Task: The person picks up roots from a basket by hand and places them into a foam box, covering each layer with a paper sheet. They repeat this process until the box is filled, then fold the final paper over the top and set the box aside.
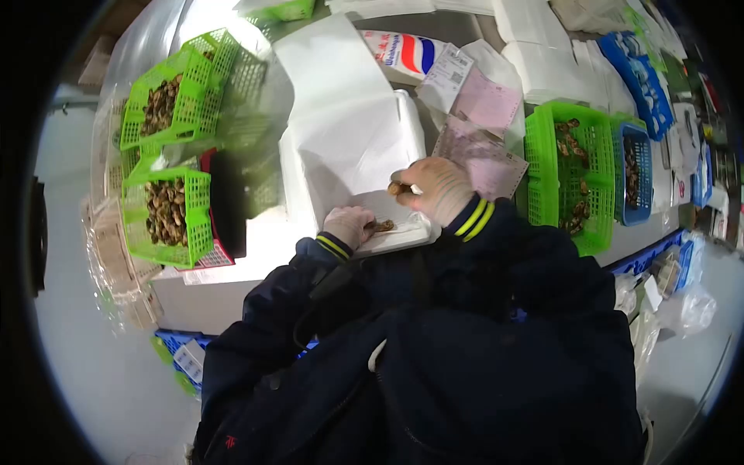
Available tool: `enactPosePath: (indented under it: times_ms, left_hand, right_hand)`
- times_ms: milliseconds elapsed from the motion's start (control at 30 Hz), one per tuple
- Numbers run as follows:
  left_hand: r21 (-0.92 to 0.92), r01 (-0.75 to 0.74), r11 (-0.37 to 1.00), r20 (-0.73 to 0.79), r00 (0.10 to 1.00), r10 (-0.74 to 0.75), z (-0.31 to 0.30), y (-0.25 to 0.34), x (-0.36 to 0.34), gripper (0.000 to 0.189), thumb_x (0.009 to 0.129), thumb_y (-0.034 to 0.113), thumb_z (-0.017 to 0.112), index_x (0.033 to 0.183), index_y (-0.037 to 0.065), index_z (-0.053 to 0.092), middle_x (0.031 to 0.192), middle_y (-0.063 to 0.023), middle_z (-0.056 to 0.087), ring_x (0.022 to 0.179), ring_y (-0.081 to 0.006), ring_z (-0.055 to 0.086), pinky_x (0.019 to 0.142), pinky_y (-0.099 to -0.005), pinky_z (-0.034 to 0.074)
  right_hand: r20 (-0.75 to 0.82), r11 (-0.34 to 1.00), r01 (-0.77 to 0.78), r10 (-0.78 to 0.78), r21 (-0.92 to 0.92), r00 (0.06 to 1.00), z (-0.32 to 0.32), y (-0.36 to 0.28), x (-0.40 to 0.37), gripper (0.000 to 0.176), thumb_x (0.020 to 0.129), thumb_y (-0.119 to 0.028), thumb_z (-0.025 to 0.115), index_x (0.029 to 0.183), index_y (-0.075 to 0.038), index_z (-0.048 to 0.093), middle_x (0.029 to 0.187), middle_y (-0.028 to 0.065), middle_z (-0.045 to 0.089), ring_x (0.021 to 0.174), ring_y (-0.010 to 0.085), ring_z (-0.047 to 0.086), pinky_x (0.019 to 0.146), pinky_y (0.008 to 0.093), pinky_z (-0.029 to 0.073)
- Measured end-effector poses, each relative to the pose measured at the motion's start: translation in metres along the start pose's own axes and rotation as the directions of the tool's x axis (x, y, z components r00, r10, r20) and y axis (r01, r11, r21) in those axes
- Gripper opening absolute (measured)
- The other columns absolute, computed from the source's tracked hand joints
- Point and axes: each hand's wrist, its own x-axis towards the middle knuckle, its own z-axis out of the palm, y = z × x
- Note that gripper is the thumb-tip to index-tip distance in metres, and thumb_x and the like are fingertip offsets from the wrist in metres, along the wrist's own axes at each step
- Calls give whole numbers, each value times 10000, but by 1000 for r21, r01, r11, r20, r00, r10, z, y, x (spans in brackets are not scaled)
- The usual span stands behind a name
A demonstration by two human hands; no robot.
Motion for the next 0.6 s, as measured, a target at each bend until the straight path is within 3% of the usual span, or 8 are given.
enactPosePath:
  times_ms: [100,167,200,267,400,500,567,600]
  left_hand:
    - [-16,13,1000,50,999,-13,1,0,1,213,814,284,615,998,188,665,988,-62,657,956,-262,630,799,-389,497]
    - [-28,15,1000,43,999,-13,1,-3,5,230,809,279,621,1018,193,663,998,-63,657,959,-260,630,804,-389,495]
    - [-17,13,1000,55,998,-12,3,-3,5,235,808,277,621,1024,196,662,1000,-64,656,963,-258,629,808,-388,493]
    - [-9,-2,1000,49,999,2,9,-4,6,240,806,264,622,1033,196,661,999,-68,655,973,-252,627,813,-383,488]
    - [-12,-25,1000,49,998,25,6,-5,4,240,807,257,617,1035,195,657,988,-72,653,965,-253,626,808,-383,482]
    - [-39,-72,997,-53,996,70,14,-7,1,176,795,237,610,948,172,667,913,-85,651,899,-273,633,750,-400,488]
    - [-57,-147,987,-231,964,131,22,-11,1,105,780,222,600,829,153,663,794,-93,639,789,-298,632,685,-425,487]
    - [-83,-209,974,-346,923,168,26,-12,-1,96,769,219,599,793,145,655,751,-94,630,751,-301,628,660,-431,486]
  right_hand:
    - [87,926,115,-90,-360,992,45,-9,9,198,800,-311,575,835,-140,670,722,65,615,810,196,591,942,360,335]
    - [211,806,137,-15,-575,977,63,-11,8,206,811,-304,549,813,-141,675,724,46,639,804,171,606,1007,378,267]
    - [214,804,140,-16,-578,977,65,-13,7,206,811,-304,549,813,-141,675,724,46,639,804,171,606,1007,378,267]
    - [467,745,258,81,-616,881,68,-16,7,201,819,-252,531,769,-137,688,719,35,656,797,157,619,1038,382,220]
    - [403,683,264,49,-681,914,83,-4,7,218,822,-203,513,706,-155,692,714,26,666,794,157,628,1041,370,227]
    - [437,698,269,69,-664,897,83,-5,7,248,830,-155,487,746,-136,719,753,67,690,796,179,645,1032,415,252]
    - [293,654,191,49,-732,955,100,2,4,218,790,-193,518,736,-145,723,729,39,677,787,176,625,996,383,296]
    - [234,768,70,106,-637,967,116,7,5,209,772,-207,535,748,-137,731,736,43,679,787,184,622,969,379,320]
